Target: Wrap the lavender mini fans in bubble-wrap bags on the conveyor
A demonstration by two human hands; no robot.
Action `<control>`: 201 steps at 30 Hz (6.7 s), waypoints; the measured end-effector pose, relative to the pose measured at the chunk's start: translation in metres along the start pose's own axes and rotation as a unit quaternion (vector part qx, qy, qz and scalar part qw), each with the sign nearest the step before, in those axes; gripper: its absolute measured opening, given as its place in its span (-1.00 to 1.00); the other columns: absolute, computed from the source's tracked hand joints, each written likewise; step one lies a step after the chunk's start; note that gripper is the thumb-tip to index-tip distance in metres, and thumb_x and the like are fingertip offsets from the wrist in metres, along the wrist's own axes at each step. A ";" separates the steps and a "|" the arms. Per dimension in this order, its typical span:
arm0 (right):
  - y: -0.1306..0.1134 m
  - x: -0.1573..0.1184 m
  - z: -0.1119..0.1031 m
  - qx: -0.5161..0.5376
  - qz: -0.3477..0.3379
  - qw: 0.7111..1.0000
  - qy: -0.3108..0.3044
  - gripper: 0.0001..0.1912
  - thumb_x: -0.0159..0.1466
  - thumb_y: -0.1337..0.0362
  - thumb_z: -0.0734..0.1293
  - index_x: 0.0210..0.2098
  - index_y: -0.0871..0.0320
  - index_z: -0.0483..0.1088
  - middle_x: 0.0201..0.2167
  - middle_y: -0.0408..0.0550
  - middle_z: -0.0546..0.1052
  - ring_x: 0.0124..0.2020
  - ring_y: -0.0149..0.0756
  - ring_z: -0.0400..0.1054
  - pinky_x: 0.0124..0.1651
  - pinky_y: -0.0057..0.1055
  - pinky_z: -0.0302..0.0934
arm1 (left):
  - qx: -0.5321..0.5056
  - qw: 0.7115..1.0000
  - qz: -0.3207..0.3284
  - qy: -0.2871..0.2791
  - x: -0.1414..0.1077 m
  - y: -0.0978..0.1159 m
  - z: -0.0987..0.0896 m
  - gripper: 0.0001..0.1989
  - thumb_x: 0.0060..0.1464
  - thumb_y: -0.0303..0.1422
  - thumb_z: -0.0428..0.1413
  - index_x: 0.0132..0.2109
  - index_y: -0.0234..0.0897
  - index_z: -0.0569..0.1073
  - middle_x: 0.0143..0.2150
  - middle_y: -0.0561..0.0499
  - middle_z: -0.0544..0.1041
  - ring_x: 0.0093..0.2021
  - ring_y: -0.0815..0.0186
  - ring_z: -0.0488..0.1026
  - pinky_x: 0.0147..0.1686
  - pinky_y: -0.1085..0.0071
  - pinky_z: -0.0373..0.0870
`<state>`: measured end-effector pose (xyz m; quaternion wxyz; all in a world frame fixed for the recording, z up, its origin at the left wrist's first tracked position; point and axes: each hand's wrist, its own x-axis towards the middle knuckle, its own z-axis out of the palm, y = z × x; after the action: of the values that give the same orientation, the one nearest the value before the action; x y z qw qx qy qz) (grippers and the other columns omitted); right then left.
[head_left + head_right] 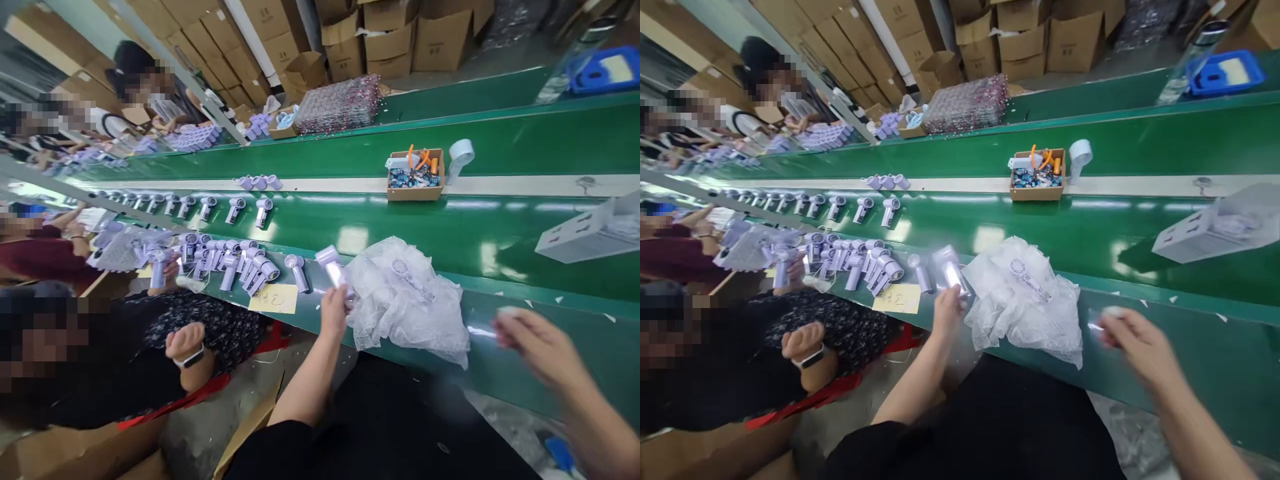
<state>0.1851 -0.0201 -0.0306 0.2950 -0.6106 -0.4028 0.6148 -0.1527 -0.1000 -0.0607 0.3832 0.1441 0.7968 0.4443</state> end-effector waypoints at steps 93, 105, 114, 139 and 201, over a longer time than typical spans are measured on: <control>0.014 -0.120 0.082 0.327 0.084 0.941 0.009 -0.69 0.04 0.23 0.47 -0.26 0.08 0.36 -0.40 -0.18 0.45 -0.47 -0.39 0.37 -0.44 -0.42 0.35 | 0.181 0.389 0.796 -0.427 -0.071 0.082 0.068 -0.78 0.18 -0.40 -0.08 -0.19 -0.31 0.46 -0.48 -0.02 0.30 -0.37 0.27 0.28 -0.37 0.31 0.23; 0.024 -0.091 0.006 0.252 0.024 0.956 0.146 -0.56 -0.05 0.21 0.52 -0.21 0.06 0.33 -0.30 -0.19 0.49 -0.48 -0.40 0.39 -0.45 -0.44 0.34 | 0.337 0.627 0.632 -0.306 -0.096 0.038 0.168 -0.74 0.20 -0.40 -0.13 -0.08 -0.31 0.39 -0.30 -0.10 0.44 -0.23 0.26 0.42 -0.19 0.37 0.37; 0.046 -0.085 -0.038 0.319 0.118 0.933 0.115 -0.64 -0.01 0.27 0.48 -0.24 0.08 0.35 -0.46 -0.21 0.52 -0.50 -0.32 0.42 -0.50 -0.41 0.35 | 0.342 0.568 0.633 -0.399 -0.130 0.017 0.173 -0.74 0.16 -0.43 -0.15 -0.15 -0.37 0.41 -0.31 -0.14 0.45 -0.25 0.24 0.43 -0.20 0.33 0.41; 0.056 -0.120 -0.116 0.241 0.105 0.964 0.028 -0.44 0.02 0.23 0.48 -0.01 -0.08 0.28 0.03 -0.06 0.36 -0.02 -0.26 0.31 -0.11 -0.24 0.31 | 0.151 0.774 -0.039 -0.614 -0.193 0.048 0.238 -0.89 -0.16 -0.44 0.07 -0.38 -0.37 0.42 -0.63 0.13 0.33 -0.69 0.53 0.20 -0.67 0.58 0.04; 0.078 -0.029 -0.093 -0.309 -0.431 0.830 0.175 -0.60 0.16 0.30 0.32 -0.04 0.12 0.18 0.07 0.17 0.08 0.02 -0.06 0.23 -0.02 -0.08 0.30 | 0.559 0.576 0.527 -0.278 -0.212 0.113 0.245 -0.72 0.18 -0.24 -0.09 -0.06 -0.31 0.31 -0.25 -0.15 0.47 -0.30 0.16 0.49 -0.34 0.27 0.40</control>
<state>0.2890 -0.0714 -0.0764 0.3913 -0.5321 -0.7354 0.1516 0.1564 -0.0107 0.0577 0.1278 0.8410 0.5250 -0.0280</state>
